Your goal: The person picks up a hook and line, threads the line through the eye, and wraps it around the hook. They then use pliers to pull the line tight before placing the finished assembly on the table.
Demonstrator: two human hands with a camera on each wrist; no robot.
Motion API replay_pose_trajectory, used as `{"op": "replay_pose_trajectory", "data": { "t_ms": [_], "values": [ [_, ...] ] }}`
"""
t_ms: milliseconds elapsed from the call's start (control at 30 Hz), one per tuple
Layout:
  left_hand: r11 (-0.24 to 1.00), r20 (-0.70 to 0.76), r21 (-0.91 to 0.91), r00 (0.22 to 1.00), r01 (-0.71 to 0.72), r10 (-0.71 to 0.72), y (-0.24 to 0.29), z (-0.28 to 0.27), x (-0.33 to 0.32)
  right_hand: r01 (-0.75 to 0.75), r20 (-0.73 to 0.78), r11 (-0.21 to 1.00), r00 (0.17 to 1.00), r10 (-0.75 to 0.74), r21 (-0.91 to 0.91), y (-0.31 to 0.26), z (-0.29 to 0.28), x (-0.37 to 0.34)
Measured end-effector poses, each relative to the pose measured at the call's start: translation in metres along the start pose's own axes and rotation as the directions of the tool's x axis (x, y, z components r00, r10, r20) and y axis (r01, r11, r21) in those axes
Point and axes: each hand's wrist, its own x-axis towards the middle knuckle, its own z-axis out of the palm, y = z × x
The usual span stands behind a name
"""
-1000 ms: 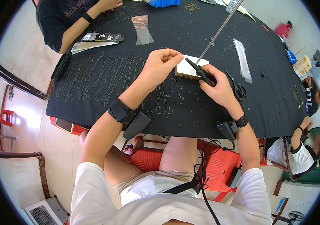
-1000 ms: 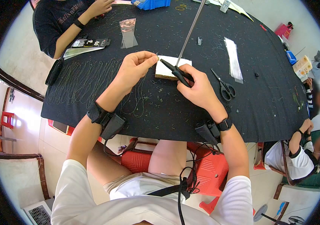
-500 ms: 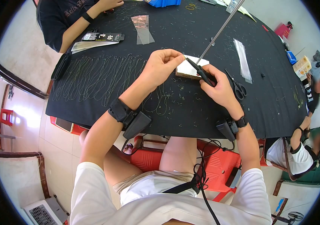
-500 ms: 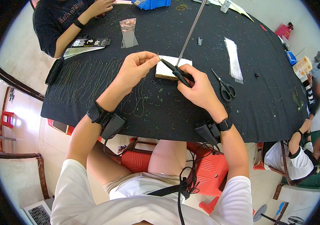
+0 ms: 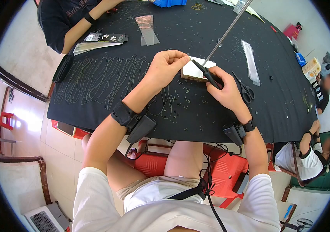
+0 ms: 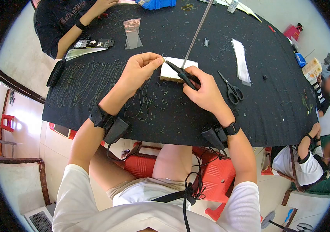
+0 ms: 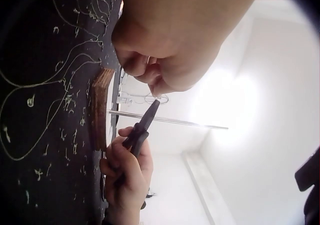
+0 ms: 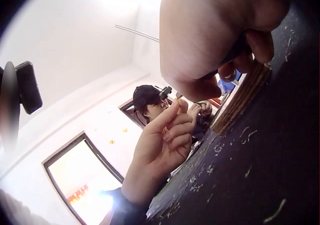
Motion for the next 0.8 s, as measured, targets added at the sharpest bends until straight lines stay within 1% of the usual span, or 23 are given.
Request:
{"op": "replay_pose_trajectory", "data": {
  "t_ms": [167, 233, 367, 433, 533, 700, 800],
  "values": [
    [1.0, 0.017, 0.01, 1.0, 0.005, -0.005, -0.0004, 0.0004, -0.0002, -0.003, 0.011, 1.0, 1.0, 0.003, -0.007, 0.0008, -0.0006, -0.0002],
    [1.0, -0.013, 0.007, 1.0, -0.004, 0.004, 0.0003, -0.0001, -0.0003, 0.0, 0.003, 1.0, 1.0, 0.0, 0.013, 0.0001, -0.0002, -0.0003],
    [1.0, -0.007, -0.004, 1.0, -0.007, 0.007, -0.0039, -0.0001, 0.0017, -0.019, 0.011, 1.0, 1.0, 0.019, 0.017, -0.0026, -0.0005, -0.0003],
    [0.999, 0.015, -0.003, 0.999, -0.04, 0.04, -0.005, 0.0008, 0.0028, -0.017, 0.01, 1.0, 1.0, 0.017, 0.013, -0.0027, -0.0007, -0.0002],
    [1.0, 0.001, -0.009, 1.0, -0.012, 0.012, 0.0003, -0.0008, 0.0002, -0.011, 0.005, 1.0, 1.0, 0.011, 0.014, -0.0021, -0.0002, -0.0002],
    [1.0, 0.012, -0.018, 1.0, -0.015, 0.015, -0.0058, -0.0001, 0.0017, -0.013, 0.013, 1.0, 1.0, 0.012, 0.014, -0.0007, -0.0004, -0.0001],
    [1.0, 0.0, -0.016, 1.0, -0.01, 0.01, -0.0008, 0.0004, 0.0001, -0.013, 0.012, 1.0, 1.0, 0.013, 0.02, -0.0008, -0.0004, -0.0001]
  ]
}}
